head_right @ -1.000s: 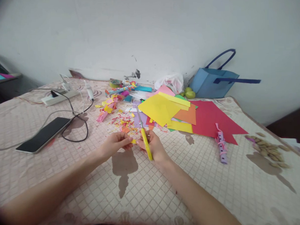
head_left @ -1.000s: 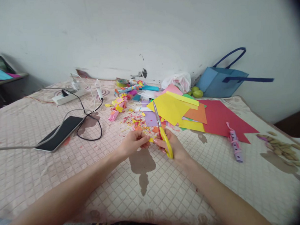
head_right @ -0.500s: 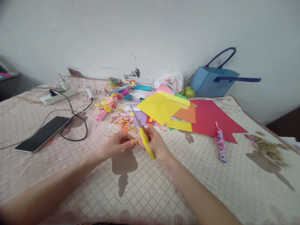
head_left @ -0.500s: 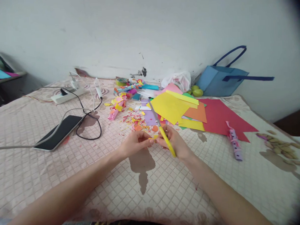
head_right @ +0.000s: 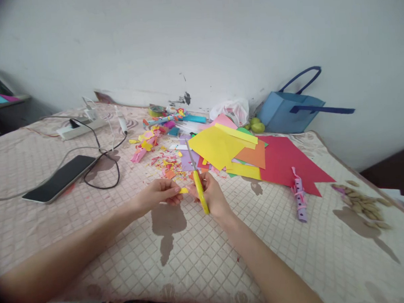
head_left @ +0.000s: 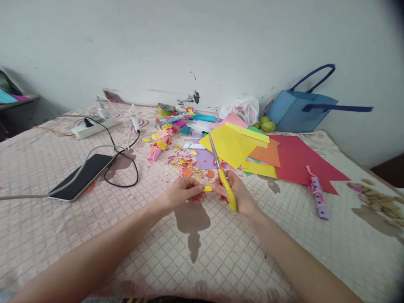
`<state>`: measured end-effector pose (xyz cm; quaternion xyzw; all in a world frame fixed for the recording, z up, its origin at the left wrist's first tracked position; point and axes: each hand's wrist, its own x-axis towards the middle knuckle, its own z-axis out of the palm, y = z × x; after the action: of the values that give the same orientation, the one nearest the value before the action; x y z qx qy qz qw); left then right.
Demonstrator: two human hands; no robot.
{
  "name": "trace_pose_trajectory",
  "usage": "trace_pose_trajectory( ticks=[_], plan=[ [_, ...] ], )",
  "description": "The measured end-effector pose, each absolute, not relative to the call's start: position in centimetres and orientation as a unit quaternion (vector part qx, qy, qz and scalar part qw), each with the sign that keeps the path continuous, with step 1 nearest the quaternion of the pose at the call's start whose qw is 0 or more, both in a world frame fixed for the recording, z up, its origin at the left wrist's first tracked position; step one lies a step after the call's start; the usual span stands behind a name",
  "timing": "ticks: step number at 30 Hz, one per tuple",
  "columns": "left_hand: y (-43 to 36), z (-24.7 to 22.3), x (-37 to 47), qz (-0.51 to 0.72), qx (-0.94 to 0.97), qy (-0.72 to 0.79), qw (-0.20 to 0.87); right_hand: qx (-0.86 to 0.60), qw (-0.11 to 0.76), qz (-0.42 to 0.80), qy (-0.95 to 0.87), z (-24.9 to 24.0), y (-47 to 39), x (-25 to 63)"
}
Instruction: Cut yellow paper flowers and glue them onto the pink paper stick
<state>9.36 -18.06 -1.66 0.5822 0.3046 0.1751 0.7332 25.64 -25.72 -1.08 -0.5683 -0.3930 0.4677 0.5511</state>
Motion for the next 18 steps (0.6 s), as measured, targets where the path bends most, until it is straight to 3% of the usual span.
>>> trace_pose_trajectory(
  ticks=[18],
  plan=[
    [-18.4, -2.8, 9.8, 0.172, 0.628, 0.292, 0.701, -0.571, 0.552, 0.479, -0.374, -1.9, -25.6, 25.6]
  ],
)
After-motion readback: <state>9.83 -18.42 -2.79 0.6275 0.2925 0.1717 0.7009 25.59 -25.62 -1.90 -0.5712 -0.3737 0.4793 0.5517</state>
